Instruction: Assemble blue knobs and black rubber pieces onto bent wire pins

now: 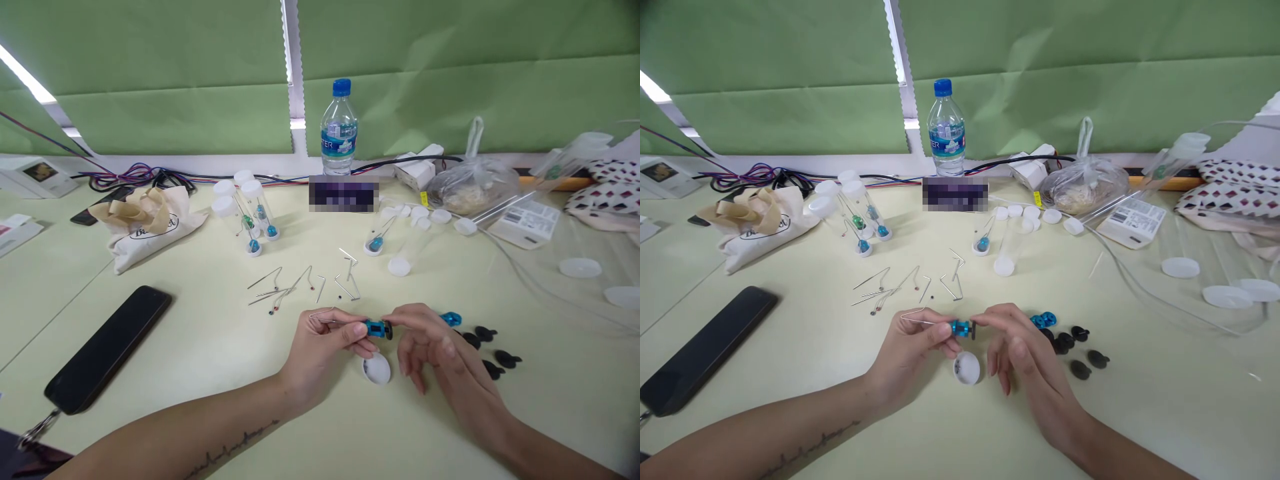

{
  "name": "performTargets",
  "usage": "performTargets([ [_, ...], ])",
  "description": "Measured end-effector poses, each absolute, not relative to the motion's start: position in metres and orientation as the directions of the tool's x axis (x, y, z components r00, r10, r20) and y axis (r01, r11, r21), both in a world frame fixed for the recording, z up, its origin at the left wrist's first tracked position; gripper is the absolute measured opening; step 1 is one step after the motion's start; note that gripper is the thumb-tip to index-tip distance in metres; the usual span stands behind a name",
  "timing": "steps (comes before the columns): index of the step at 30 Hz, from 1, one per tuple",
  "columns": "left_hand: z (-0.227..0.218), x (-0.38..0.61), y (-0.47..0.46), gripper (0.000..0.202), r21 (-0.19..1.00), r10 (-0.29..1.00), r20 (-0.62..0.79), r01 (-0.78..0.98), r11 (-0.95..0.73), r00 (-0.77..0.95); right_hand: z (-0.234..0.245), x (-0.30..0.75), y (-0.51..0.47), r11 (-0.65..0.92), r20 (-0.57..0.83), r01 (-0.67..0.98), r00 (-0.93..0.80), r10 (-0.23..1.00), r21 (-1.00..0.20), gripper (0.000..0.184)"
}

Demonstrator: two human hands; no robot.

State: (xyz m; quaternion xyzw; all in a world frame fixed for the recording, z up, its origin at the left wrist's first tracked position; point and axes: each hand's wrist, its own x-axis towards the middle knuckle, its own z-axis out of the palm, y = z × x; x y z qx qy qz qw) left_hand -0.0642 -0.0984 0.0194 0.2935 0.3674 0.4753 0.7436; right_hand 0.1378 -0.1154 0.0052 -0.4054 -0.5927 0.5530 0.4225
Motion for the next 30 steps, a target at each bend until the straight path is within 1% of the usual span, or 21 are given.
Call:
performTargets([
  [15,0.0191,-0.0648,-0.0983,0.008,0.790,0.922,-0.261,-0.486,0.374,0.285,0.0085,0.1358,-0.1143,0.066,0.061,0.008,-0.310,0.949,-0.998,0.043],
  [30,0.0207,-0.0643,-0.0984,0.008,0.789,0.922,-0.273,-0.484,0.379,0.276,0.0064,0.1370,-0.1153,0.053,0.046,0.015,-0.313,0.949,-0.998,0.045],
])
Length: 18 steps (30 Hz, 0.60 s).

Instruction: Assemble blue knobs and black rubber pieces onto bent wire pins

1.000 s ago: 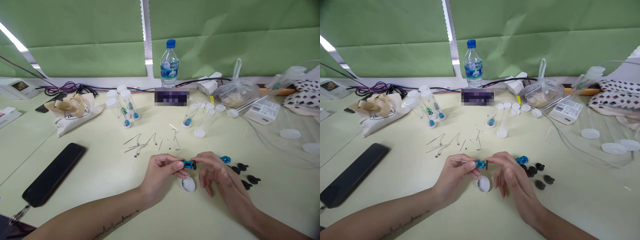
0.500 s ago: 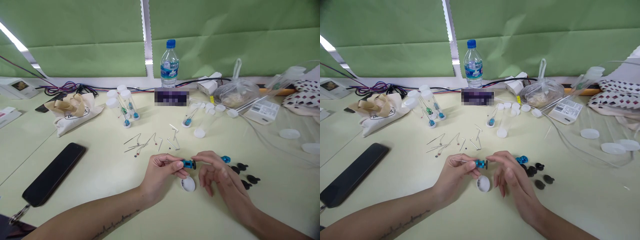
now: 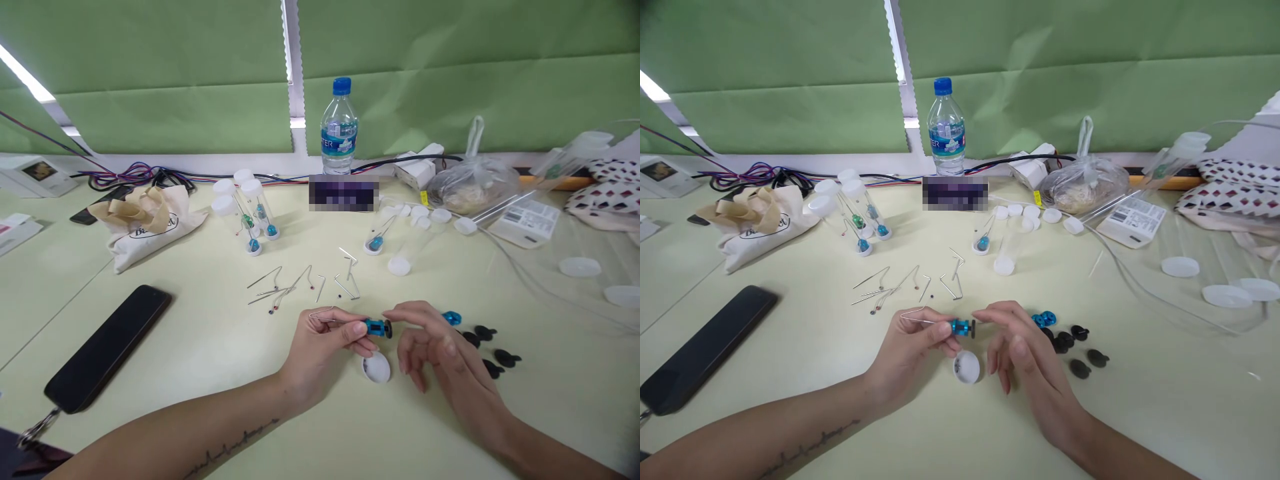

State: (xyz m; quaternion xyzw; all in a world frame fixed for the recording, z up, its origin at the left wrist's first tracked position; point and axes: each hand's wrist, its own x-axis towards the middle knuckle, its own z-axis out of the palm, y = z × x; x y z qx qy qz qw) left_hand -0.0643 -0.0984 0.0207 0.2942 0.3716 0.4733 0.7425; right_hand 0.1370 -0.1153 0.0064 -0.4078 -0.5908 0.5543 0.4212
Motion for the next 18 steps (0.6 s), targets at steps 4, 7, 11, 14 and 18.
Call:
performTargets([
  [4,0.0207,-0.0636,-0.0978,0.009,0.790,0.920,-0.280,-0.478,0.383,0.273,0.0068,0.1357,-0.1145,0.046,0.039,0.013,-0.325,0.945,-0.999,0.045],
  [7,0.0207,-0.0636,-0.0980,0.009,0.791,0.920,-0.281,-0.477,0.383,0.273,0.0065,0.1359,-0.1149,0.043,0.040,0.004,-0.313,0.949,-0.999,0.046],
  [11,0.0203,-0.0644,-0.0985,0.009,0.794,0.920,-0.277,-0.473,0.382,0.278,0.0058,0.1373,-0.1156,0.041,0.035,0.010,-0.326,0.945,-0.999,0.046],
  [14,0.0204,-0.0648,-0.0984,0.009,0.796,0.920,-0.274,-0.470,0.380,0.280,0.0049,0.1377,-0.1150,0.056,0.049,0.011,-0.311,0.949,-0.998,0.046],
  [18,0.0218,-0.0649,-0.0982,0.011,0.796,0.918,-0.285,-0.466,0.386,0.275,0.0045,0.1371,-0.1141,0.051,0.044,0.013,-0.325,0.945,-0.999,0.045],
])
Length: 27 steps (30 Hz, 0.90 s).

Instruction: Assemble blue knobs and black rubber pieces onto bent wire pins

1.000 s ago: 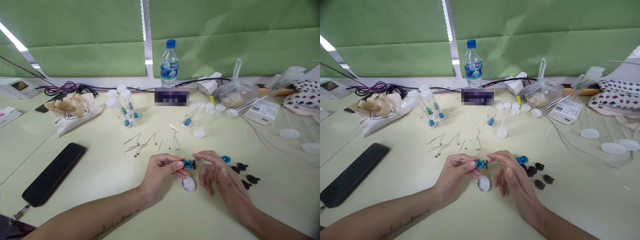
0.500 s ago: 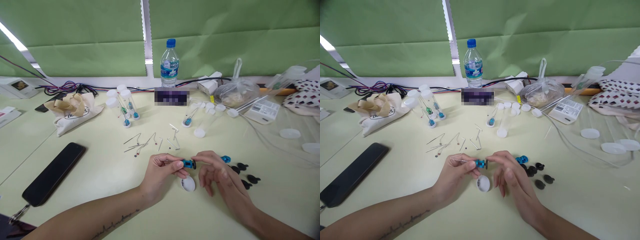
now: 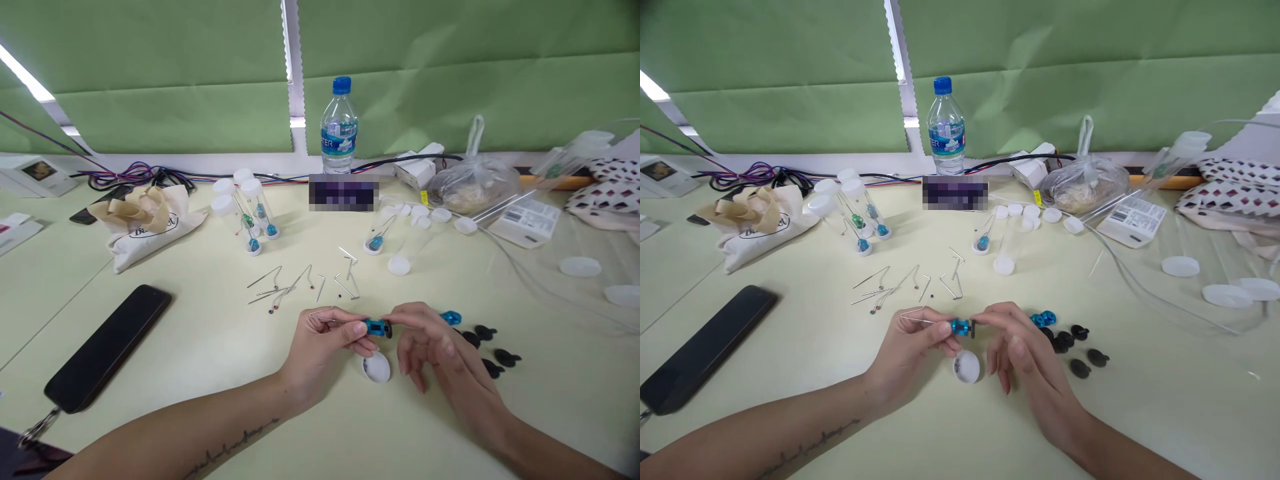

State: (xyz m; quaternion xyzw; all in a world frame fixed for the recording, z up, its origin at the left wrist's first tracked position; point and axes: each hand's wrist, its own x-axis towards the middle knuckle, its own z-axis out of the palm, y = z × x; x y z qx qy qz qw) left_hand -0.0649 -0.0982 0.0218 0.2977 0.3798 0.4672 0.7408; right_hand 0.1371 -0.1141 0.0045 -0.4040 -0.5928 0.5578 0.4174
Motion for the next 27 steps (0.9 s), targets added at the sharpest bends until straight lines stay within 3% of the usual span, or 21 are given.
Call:
performTargets([
  [27,0.0220,-0.0637,-0.0979,0.014,0.798,0.916,-0.304,-0.455,0.395,0.261,0.0070,0.1372,-0.1155,0.051,0.045,0.009,-0.321,0.946,-0.999,0.044],
])
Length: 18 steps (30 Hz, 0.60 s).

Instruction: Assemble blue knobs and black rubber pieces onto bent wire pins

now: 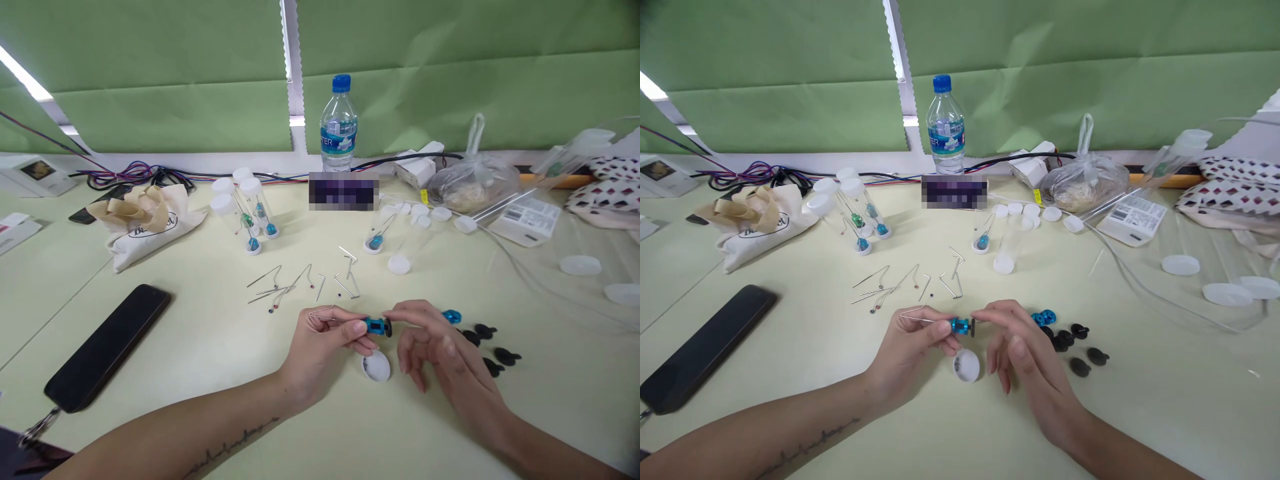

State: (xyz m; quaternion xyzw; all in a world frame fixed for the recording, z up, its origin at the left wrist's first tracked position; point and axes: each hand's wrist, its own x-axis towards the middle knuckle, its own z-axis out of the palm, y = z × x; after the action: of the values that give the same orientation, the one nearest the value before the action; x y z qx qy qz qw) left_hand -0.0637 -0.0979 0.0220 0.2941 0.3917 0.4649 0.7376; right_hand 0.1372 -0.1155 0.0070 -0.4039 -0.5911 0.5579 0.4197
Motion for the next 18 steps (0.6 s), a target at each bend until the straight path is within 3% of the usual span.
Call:
performTargets([
  [18,0.0216,-0.0642,-0.0988,0.010,0.784,0.918,-0.284,-0.485,0.388,0.276,0.0078,0.1366,-0.1159,0.051,0.048,0.002,-0.318,0.947,-0.999,0.044],
])
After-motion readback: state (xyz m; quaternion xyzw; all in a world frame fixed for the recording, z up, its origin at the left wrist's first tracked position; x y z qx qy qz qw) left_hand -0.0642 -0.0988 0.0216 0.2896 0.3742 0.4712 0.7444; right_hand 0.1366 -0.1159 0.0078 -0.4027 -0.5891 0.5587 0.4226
